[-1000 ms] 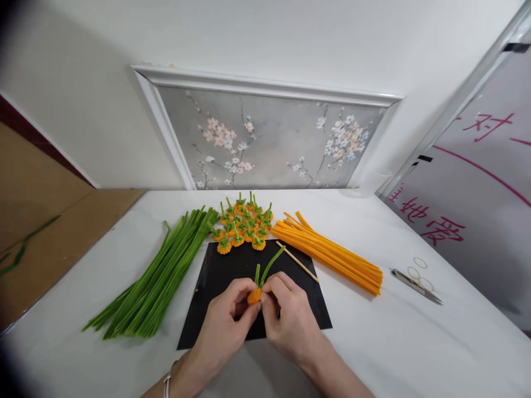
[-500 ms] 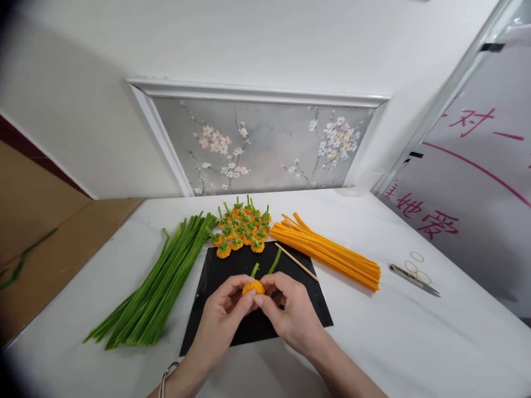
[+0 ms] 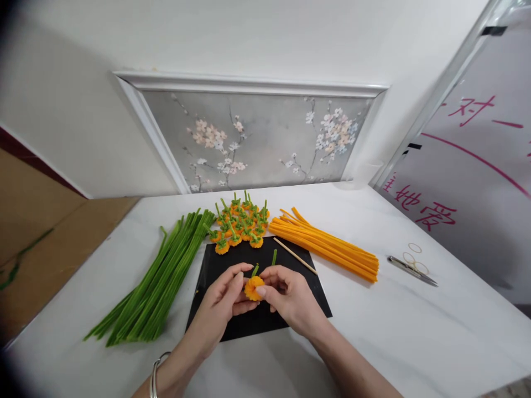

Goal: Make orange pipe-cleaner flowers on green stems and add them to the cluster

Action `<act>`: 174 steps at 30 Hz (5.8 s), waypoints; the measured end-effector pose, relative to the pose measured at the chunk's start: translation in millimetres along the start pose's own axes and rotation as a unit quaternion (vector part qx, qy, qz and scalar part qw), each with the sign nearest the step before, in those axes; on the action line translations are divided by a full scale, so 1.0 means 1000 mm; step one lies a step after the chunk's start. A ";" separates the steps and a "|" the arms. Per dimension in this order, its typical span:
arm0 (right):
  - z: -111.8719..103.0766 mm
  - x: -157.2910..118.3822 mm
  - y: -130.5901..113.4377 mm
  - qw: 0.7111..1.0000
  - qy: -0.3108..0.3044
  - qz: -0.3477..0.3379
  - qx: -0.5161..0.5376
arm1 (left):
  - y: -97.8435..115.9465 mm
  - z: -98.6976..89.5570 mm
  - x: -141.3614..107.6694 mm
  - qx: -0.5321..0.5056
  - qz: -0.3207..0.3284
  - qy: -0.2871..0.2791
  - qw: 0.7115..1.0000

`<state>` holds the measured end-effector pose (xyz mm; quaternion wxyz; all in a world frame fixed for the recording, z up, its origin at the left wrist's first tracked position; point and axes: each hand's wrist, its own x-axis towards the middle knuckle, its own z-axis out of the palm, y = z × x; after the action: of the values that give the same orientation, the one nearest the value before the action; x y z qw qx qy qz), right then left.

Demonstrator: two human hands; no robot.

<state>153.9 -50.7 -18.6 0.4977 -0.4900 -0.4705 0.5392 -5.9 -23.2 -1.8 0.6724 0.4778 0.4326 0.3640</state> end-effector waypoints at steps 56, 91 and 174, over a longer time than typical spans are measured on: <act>-0.007 -0.008 0.001 0.982 0.008 -0.136 -0.133 | -0.005 -0.004 0.001 0.109 0.198 -0.057 0.972; 0.007 -0.008 -0.007 0.998 0.044 -0.030 0.037 | -0.011 -0.002 -0.001 0.200 0.225 -0.009 0.953; 0.000 0.000 -0.005 0.998 0.038 -0.022 0.040 | -0.001 0.010 -0.005 -0.128 0.015 0.057 0.990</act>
<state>153.8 -50.6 -13.7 0.5461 -0.4792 -0.4407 0.5273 2.1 -31.4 -0.2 0.6965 0.3727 0.4133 0.4530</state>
